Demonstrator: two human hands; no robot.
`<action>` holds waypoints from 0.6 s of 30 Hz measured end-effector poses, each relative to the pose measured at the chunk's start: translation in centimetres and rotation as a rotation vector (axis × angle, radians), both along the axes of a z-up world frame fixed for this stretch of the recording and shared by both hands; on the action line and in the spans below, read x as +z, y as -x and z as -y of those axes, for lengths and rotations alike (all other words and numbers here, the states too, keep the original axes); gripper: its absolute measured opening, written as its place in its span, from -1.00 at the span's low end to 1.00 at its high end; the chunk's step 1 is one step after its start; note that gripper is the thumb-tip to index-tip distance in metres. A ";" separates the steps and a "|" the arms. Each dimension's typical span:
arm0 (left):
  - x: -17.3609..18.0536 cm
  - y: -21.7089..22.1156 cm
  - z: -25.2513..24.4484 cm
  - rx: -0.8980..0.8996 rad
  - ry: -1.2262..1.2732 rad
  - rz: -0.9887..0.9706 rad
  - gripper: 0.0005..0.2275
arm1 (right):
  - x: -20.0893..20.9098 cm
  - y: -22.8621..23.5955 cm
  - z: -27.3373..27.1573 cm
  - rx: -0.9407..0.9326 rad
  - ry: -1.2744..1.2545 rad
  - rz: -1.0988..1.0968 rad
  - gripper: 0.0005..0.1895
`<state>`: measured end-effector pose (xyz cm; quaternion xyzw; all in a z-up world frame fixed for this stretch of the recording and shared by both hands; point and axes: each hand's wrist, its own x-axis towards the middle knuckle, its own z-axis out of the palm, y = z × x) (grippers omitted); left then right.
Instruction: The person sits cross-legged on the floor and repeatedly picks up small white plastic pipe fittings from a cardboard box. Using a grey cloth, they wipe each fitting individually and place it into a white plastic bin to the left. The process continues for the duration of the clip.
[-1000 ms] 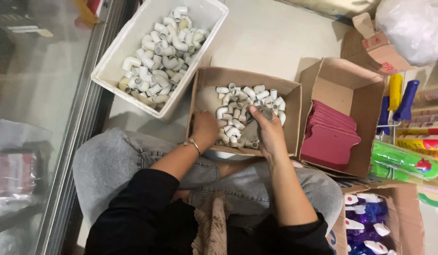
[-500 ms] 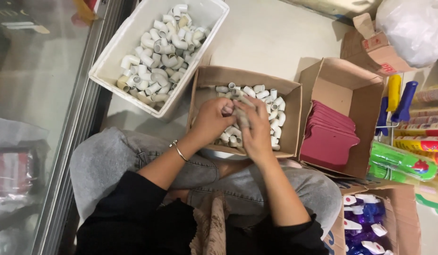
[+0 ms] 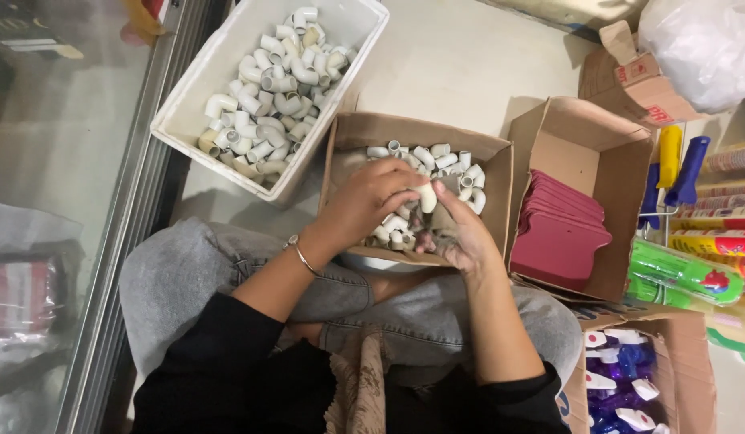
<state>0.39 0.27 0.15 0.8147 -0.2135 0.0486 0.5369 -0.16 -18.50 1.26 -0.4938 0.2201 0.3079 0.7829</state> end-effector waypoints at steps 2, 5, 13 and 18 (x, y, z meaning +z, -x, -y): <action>-1.5 -0.3 0.1 0.096 -0.029 -0.024 -0.86 | -1.9 0.3 0.2 -0.090 0.099 0.131 -0.44; -2.6 -0.4 0.7 0.208 0.073 -0.206 -0.85 | -4.5 -0.3 0.5 -0.181 0.311 0.443 -0.55; -4.7 0.0 2.0 0.269 0.723 -0.728 -0.67 | -4.5 1.3 -1.4 -0.048 1.022 1.132 -0.57; -5.4 -0.7 1.6 0.337 0.894 -0.790 -0.69 | -3.1 1.6 -2.0 -0.021 0.952 1.292 -0.75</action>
